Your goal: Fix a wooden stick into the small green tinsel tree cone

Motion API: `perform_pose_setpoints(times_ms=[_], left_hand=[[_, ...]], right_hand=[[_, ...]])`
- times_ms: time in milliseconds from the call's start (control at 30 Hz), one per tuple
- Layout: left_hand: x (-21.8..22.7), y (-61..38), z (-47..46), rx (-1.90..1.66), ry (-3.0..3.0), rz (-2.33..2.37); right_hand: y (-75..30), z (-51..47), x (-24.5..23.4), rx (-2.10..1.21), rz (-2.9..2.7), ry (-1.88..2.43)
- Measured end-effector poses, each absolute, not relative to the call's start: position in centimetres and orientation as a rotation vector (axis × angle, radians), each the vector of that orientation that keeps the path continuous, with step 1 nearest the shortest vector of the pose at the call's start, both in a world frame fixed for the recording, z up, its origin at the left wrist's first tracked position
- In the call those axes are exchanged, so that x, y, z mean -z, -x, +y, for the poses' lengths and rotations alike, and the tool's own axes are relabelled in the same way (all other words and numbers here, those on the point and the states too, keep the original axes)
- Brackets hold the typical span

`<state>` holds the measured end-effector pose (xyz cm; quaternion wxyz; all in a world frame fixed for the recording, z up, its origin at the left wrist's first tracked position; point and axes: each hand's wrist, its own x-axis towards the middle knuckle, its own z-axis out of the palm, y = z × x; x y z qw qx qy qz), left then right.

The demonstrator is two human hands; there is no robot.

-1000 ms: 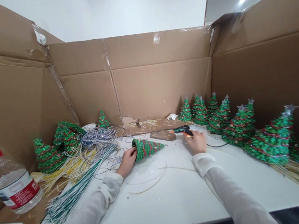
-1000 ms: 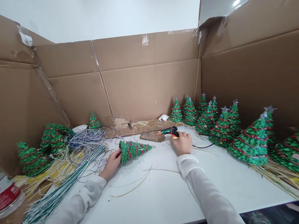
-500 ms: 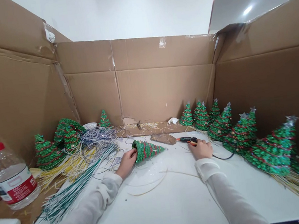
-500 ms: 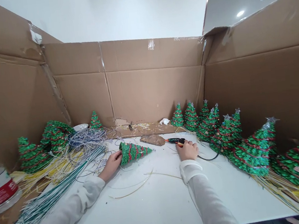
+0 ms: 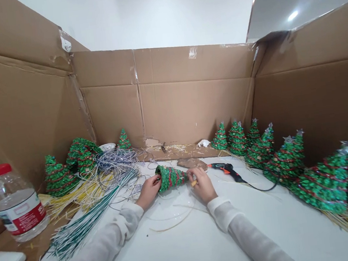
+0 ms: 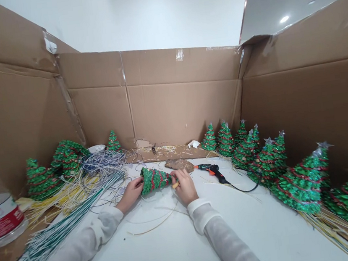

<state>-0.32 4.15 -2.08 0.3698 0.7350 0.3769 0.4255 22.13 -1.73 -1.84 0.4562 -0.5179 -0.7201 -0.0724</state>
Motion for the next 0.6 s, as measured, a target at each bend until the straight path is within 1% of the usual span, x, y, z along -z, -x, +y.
perform_pose_setpoints(times_ms=[367, 600], left_hand=[[1.3, 0.3, 3.6, -1.106, -2.026, 1.097], [1.1, 0.2, 3.6, -1.077, -1.987, 1.021]], right_hand=[[-22.0, -1.7, 2.0, 0.17, -1.775, 1.252], [-22.0, -1.7, 2.0, 0.107, -1.813, 1.238]])
